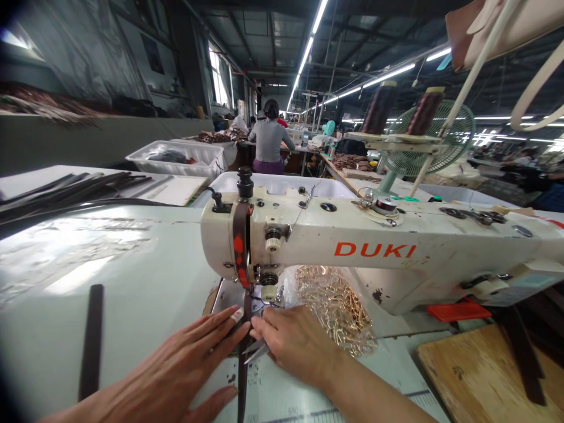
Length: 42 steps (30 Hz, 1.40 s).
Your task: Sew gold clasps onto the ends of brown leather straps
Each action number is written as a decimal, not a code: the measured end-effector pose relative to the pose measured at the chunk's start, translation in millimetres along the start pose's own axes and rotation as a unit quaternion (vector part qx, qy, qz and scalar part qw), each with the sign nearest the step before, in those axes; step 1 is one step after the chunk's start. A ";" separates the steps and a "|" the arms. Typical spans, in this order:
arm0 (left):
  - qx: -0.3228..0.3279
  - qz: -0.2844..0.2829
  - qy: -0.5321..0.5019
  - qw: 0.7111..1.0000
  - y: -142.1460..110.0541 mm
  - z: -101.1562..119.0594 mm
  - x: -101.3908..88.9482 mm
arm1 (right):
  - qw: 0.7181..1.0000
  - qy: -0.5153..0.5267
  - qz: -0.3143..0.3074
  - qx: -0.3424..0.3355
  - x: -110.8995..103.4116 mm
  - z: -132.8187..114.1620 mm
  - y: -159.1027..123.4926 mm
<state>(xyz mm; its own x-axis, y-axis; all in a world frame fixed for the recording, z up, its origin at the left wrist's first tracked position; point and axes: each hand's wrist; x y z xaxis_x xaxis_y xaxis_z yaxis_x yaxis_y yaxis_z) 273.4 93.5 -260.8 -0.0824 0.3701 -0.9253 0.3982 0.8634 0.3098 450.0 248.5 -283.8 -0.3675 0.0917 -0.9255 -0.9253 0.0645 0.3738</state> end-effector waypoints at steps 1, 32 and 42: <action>0.000 0.000 0.001 1.000 0.0 -0.2 0.1 | 1.000 -0.001 -0.003 -0.001 -0.4 0.2 0.0; 0.019 0.016 0.050 0.998 2.0 -2.1 -0.2 | 1.000 -0.016 -0.015 -0.001 -1.1 -0.3 -0.2; 0.007 0.009 0.004 1.000 0.7 -1.8 -0.8 | 1.000 -0.007 -0.012 -0.001 -2.1 -0.6 0.0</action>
<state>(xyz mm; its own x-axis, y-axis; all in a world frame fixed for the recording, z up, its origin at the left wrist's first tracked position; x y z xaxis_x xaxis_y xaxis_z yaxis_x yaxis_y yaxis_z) 272.1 94.4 -259.4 -0.0834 0.3881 -0.9178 0.4122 0.8520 0.3228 450.7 247.7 -281.9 -0.3429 0.1048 -0.9335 -0.9343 0.0656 0.3505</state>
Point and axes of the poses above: each hand's wrist, its own y-axis towards the middle knuckle, its own x-axis out of the palm, z = x × y, and after that the axes turned 5 degrees about -y, right-handed
